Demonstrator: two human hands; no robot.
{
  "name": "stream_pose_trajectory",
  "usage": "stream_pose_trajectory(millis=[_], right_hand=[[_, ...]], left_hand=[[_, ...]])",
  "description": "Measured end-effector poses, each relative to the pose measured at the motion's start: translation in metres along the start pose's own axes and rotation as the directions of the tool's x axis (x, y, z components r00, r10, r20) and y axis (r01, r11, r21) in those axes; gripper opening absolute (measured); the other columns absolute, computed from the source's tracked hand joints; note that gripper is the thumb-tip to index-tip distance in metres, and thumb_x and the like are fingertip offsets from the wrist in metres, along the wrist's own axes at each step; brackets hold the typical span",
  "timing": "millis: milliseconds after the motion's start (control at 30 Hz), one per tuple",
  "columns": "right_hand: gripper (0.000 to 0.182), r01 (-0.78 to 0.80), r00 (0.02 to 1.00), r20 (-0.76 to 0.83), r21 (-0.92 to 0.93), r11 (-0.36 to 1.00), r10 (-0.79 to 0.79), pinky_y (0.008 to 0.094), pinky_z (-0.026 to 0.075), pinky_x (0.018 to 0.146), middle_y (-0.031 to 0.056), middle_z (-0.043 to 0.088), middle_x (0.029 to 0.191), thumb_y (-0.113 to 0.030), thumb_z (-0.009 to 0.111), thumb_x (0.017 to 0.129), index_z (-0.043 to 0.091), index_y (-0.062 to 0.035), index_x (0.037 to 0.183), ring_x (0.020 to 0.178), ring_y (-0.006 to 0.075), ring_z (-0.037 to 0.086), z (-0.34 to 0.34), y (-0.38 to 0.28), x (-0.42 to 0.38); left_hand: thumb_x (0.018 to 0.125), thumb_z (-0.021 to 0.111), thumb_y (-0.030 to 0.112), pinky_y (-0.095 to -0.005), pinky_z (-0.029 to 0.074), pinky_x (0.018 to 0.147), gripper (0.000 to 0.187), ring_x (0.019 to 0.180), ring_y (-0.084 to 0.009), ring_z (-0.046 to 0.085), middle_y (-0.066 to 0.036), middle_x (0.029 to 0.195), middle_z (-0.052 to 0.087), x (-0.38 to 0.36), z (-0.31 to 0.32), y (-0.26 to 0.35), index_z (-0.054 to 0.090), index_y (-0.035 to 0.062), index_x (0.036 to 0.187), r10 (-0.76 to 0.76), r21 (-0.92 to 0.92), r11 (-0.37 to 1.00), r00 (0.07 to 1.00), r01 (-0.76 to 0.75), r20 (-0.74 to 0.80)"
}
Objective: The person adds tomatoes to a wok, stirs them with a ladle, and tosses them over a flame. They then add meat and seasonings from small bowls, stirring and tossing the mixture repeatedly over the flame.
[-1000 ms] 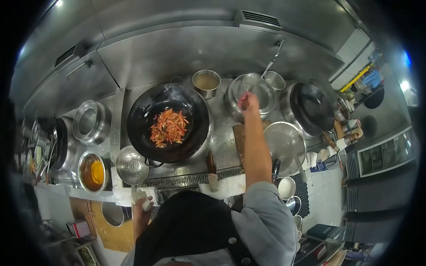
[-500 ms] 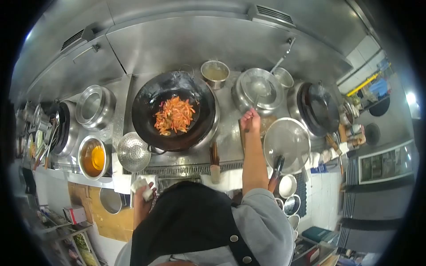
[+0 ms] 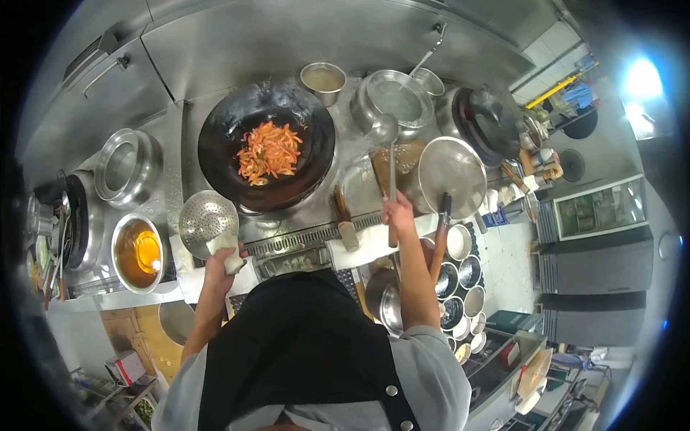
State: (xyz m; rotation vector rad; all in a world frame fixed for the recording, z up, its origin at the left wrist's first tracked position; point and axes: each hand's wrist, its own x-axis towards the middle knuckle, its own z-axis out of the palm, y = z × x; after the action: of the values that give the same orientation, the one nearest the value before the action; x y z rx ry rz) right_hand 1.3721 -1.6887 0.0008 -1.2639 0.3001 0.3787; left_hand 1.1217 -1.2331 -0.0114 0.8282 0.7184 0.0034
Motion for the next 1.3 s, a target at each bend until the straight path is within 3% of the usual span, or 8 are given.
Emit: stream_pose_trajectory(millis=[167,267,433,767,900,967,1100,1300], right_hand=[[0.058,0.207,0.946,-0.025,-0.724,0.658,-0.325,0.0302,0.045,0.049,0.0021,0.057,0.068,-0.005,0.062,0.089,0.048,-0.0043,0.146,0.055,0.0119,0.054,0.019,0.045,-0.071],[0.075,0.374,0.747,0.169,-0.907,0.196,-0.643,0.0395,0.054,0.081,0.0249,0.070,0.111,-0.010,0.067,0.086,0.035,0.0041,0.152,0.094,0.0323,0.070,-0.022,0.148,-0.068],[0.076,0.035,0.957,-0.080,-0.922,0.386,-0.277,0.0404,0.049,0.099,0.0300,0.061,0.132,-0.013,0.068,0.087,0.033,0.0042,0.153,0.118,0.0389,0.064,0.045,0.082,-0.144],[0.072,0.430,0.870,0.480,-0.851,0.301,0.115,0.0416,0.048,0.101,0.0279,0.060,0.133,-0.021,0.069,0.090,0.039,-0.0097,0.154,0.118,0.0440,0.062,0.135,-0.003,-0.187],[0.073,0.427,0.883,0.462,-0.864,0.268,0.080,0.0412,0.048,0.101,0.0297,0.062,0.131,-0.019,0.068,0.090,0.037,-0.0052,0.154,0.118,0.0425,0.063,0.154,0.013,-0.094],[0.072,0.147,0.974,0.218,-0.818,0.556,0.063,0.0326,0.051,0.081,0.0138,0.067,0.092,-0.013,0.066,0.089,0.038,-0.0059,0.155,0.083,0.0199,0.063,0.173,0.015,-0.066],[0.069,0.398,0.885,0.219,-0.814,0.424,-0.411,0.0349,0.051,0.089,0.0242,0.068,0.112,-0.012,0.065,0.089,0.039,0.0011,0.152,0.093,0.0250,0.066,0.181,0.087,-0.019],[0.071,0.452,0.891,0.422,-0.789,0.416,-0.169,0.0381,0.052,0.093,0.0282,0.065,0.125,-0.016,0.067,0.089,0.039,-0.0019,0.152,0.106,0.0336,0.069,0.192,0.087,-0.083]], left_hand=[[0.086,0.062,0.007,-0.0387,0.058,0.076,0.045,0.088,-0.0274,0.069,-0.015,0.109,0.068,0.012,0.007,-0.002,0.053,-0.0038,0.129,-0.039,0.011,0.999,0.992,0.038,0.122],[0.090,0.061,0.008,-0.0381,0.058,0.075,0.041,0.085,-0.0269,0.069,-0.017,0.109,0.068,0.026,-0.002,-0.017,0.052,-0.0065,0.127,-0.048,-0.011,0.999,0.982,0.051,0.183],[0.096,0.060,0.015,-0.0375,0.057,0.070,0.032,0.080,-0.0252,0.068,-0.015,0.101,0.069,0.004,0.009,-0.002,0.055,-0.0031,0.122,-0.116,0.077,0.992,0.976,0.104,0.185],[0.095,0.064,0.017,-0.0324,0.054,0.064,0.024,0.077,-0.0173,0.066,-0.007,0.096,0.071,-0.020,-0.020,0.011,0.062,0.0038,0.115,0.012,-0.061,0.998,0.998,-0.008,0.057],[0.094,0.066,0.016,-0.0324,0.054,0.063,0.022,0.077,-0.0175,0.068,-0.008,0.092,0.072,-0.027,-0.036,0.011,0.063,0.0043,0.113,-0.022,-0.043,0.999,0.999,0.023,0.031],[0.093,0.066,0.016,-0.0325,0.055,0.065,0.023,0.078,-0.0193,0.068,-0.009,0.094,0.072,-0.035,-0.041,0.013,0.064,0.0030,0.112,0.019,0.002,1.000,1.000,-0.019,0.005],[0.093,0.067,0.015,-0.0340,0.056,0.067,0.028,0.079,-0.0217,0.069,-0.011,0.100,0.071,-0.044,-0.058,0.006,0.062,-0.0004,0.115,0.024,-0.073,0.997,0.997,-0.029,-0.074],[0.092,0.068,0.019,-0.0367,0.058,0.071,0.041,0.082,-0.0279,0.070,-0.016,0.105,0.069,-0.048,-0.067,0.002,0.056,-0.0047,0.123,0.025,-0.136,0.990,0.996,-0.037,-0.086]])
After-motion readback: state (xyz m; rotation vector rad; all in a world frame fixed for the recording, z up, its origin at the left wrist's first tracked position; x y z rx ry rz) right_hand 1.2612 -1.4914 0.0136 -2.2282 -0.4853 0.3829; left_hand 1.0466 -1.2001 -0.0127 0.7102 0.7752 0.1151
